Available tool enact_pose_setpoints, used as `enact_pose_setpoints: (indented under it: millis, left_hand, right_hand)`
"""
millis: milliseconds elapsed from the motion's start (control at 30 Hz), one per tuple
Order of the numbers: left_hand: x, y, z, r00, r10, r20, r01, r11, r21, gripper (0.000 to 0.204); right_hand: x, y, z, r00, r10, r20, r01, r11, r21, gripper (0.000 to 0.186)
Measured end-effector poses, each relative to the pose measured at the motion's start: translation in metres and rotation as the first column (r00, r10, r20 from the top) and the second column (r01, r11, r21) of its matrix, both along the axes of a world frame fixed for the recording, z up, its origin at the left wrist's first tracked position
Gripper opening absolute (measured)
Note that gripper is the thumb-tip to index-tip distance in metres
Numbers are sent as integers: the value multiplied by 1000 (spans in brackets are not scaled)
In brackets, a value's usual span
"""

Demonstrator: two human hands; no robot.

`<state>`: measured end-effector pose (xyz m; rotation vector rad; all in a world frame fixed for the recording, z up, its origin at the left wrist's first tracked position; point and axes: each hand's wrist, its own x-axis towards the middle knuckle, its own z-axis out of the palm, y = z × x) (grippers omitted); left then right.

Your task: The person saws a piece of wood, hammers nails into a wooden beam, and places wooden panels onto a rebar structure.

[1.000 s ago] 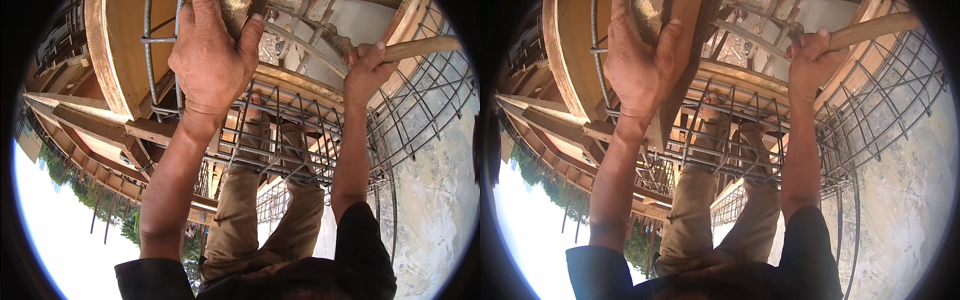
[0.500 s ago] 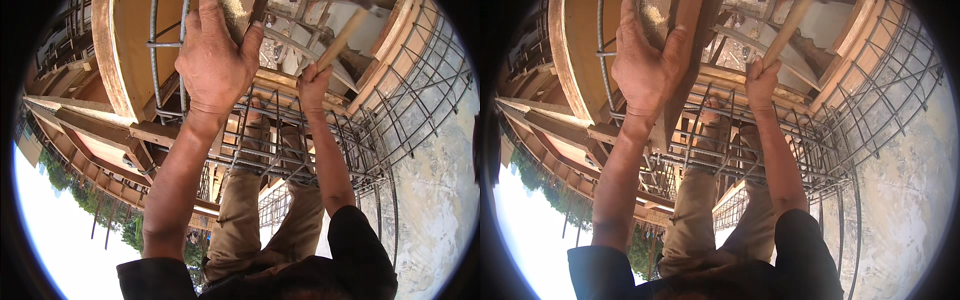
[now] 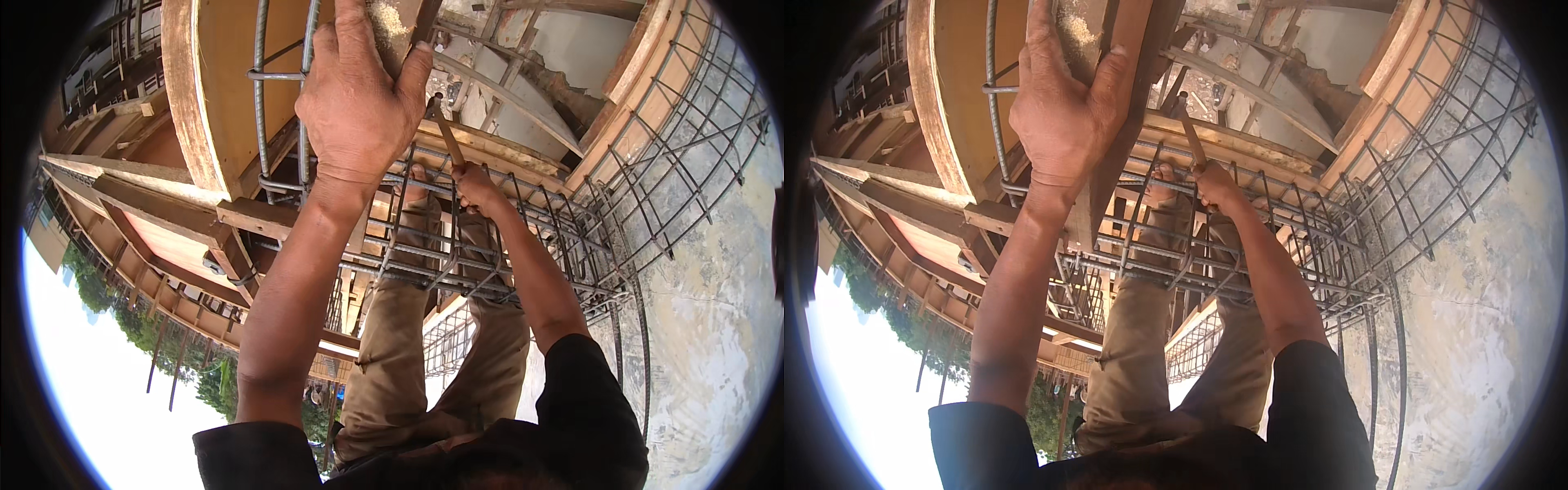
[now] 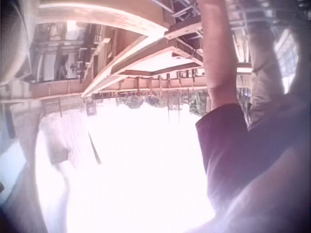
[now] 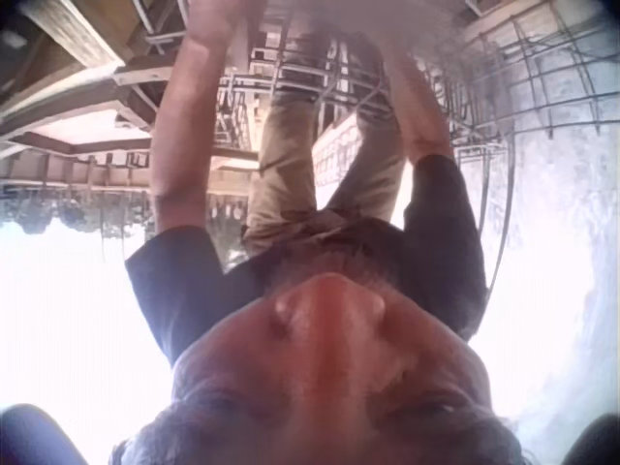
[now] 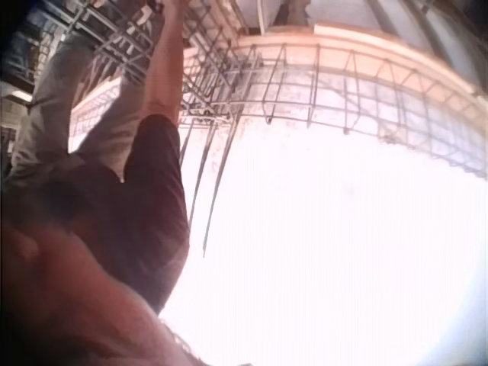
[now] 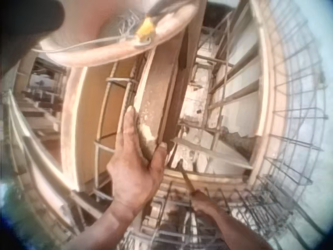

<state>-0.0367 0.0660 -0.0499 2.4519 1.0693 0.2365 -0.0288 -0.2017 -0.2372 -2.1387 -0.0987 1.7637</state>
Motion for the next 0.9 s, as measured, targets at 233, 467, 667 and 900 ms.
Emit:
enact_pose_setpoints:
  millis: [233, 467, 667, 900]
  left_hand:
    - [-17, 5, -6, 997, -60, 42, 49, 974, 220, 87]
    - [-2, 11, 4, 999, -44, 7, 42, 986, 161, 86]
    - [-6, 0, 12, 990, 110, -92, -115, 992, -50, 89]
    - [-14, 5, 12, 989, 89, -122, -87, 996, 19, 88]
  right_hand:
    - [97, 86, 88, 897, -442, -10, 431, 869, 244, 31]
    - [37, 32, 32, 883, -220, -414, 117, 959, -258, 41]
    - [70, 67, 43, 769, -517, 376, 313, 817, 483, 32]
    - [46, 52, 39, 984, 1, -176, 0, 1000, 6, 49]
